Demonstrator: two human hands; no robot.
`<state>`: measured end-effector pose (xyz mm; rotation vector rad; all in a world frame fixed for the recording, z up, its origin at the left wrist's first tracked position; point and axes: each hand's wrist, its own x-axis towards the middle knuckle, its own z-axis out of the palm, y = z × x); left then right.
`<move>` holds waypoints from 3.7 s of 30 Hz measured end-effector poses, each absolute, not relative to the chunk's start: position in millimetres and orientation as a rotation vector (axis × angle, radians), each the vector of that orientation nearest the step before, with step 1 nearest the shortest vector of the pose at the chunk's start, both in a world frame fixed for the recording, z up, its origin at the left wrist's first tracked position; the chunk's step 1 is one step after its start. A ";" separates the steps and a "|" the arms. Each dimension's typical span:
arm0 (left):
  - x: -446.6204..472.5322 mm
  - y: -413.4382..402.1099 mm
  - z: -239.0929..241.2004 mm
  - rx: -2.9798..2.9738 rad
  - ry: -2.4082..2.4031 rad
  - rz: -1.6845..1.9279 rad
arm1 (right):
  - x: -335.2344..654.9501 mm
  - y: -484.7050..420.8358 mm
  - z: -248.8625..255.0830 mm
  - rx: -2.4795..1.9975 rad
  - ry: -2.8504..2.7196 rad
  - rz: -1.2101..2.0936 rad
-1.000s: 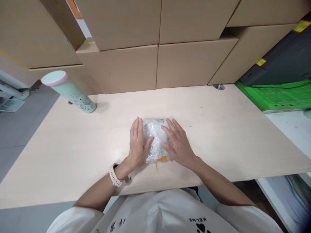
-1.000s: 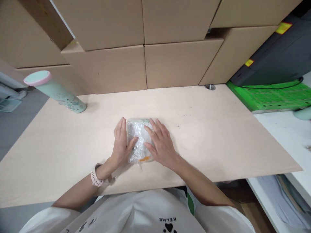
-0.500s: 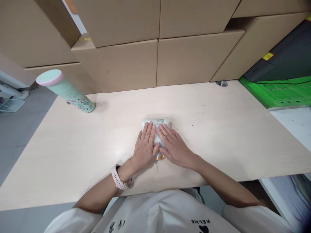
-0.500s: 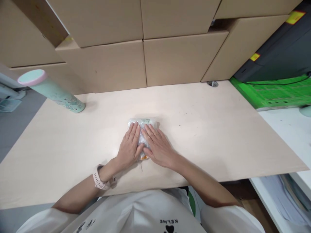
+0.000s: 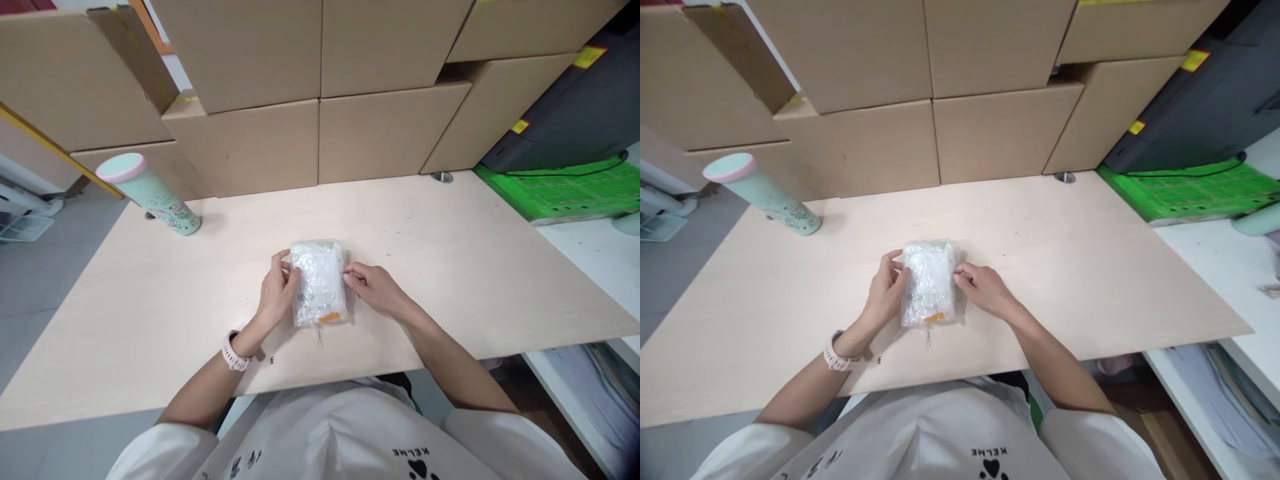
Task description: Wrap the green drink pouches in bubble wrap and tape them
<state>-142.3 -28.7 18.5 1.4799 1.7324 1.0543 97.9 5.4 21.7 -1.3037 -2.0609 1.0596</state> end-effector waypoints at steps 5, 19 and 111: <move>-132.6 -34.6 17.9 1.392 1.418 1.413 | 95.3 0.5 29.9 -1.001 -1.898 1.276; -134.9 -36.7 3.7 1.580 1.449 0.903 | 101.2 9.1 8.3 -1.362 -1.695 1.130; -118.9 -54.4 16.4 2.773 0.929 0.613 | 97.8 14.7 -4.5 -1.260 -1.827 1.241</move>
